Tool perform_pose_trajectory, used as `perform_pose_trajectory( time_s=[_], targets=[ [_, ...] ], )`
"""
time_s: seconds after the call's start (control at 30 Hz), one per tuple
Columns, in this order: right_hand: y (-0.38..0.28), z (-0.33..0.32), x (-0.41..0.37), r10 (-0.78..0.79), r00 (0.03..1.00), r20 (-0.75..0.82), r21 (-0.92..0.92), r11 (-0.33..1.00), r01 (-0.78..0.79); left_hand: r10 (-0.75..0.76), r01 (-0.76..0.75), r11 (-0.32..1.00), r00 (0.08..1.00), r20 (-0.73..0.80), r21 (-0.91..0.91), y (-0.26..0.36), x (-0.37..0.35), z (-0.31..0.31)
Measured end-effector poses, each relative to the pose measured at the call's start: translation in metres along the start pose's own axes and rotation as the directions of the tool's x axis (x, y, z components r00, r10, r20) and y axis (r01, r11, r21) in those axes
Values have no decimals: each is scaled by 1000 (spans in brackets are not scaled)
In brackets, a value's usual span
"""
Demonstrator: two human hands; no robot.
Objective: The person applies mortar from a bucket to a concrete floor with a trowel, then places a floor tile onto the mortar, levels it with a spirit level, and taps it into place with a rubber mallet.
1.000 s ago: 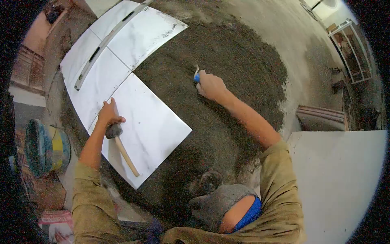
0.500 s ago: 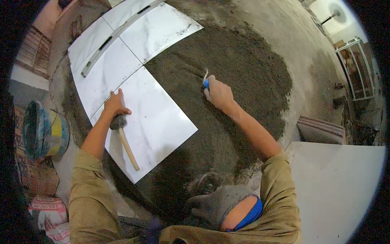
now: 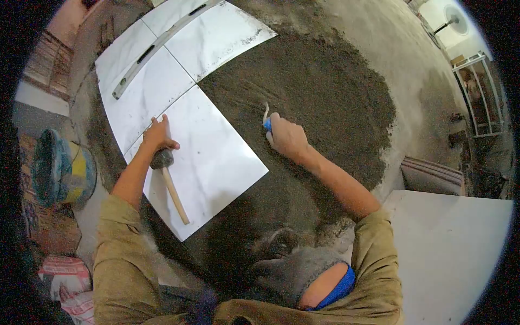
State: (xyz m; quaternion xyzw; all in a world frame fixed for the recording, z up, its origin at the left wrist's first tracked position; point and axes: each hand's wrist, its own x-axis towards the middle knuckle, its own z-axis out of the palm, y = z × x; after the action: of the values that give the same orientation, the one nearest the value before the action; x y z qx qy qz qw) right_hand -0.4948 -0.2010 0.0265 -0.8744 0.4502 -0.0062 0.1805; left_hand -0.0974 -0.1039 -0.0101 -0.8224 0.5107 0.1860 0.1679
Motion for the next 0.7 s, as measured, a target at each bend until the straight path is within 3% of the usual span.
perform_pose_trajectory(
  time_s=[0.03,0.1,0.13,0.23,0.27,0.33,0.4,0.43,0.47,0.5,0.53,0.6,0.7],
  targets=[
    [0,0,2,2,1000,-1,3,1000,-2,-1,1,1000,1000,5,-1,0,0,0],
    [6,0,6,16,978,208,-64,998,-3,16,-16,1000,1000,14,13,2,2,4],
    [8,1,6,36,979,202,-56,998,-25,13,-13,1000,1000,10,12,1,4,6],
    [5,-11,23,-70,979,190,355,935,-2,19,-19,1000,1000,-8,-4,2,5,2],
    [6,-8,35,-46,982,183,363,932,-24,20,-20,1000,1000,-5,-17,2,3,2],
    [19,-10,59,-254,948,194,312,932,186,65,-66,997,998,-16,-41,-6,9,11],
    [38,-35,66,24,908,419,358,914,-189,49,-50,997,999,-15,-54,-9,11,13],
    [62,-45,70,73,910,409,321,922,-218,46,-48,997,999,-21,-57,-6,7,10],
    [87,-51,73,99,955,279,308,933,-187,54,-55,997,998,-27,-47,-4,6,7],
    [124,-44,85,50,994,96,150,987,-64,41,-41,999,999,-11,-32,-2,5,4],
    [132,-65,85,149,980,135,0,989,-151,27,-27,999,1000,7,-18,-1,3,2],
    [138,-73,76,309,951,31,-18,951,-309,33,-33,999,999,14,-29,1,3,-2],
    [101,-75,43,8,990,144,111,994,-24,41,-41,999,999,24,8,1,6,1]
  ],
)
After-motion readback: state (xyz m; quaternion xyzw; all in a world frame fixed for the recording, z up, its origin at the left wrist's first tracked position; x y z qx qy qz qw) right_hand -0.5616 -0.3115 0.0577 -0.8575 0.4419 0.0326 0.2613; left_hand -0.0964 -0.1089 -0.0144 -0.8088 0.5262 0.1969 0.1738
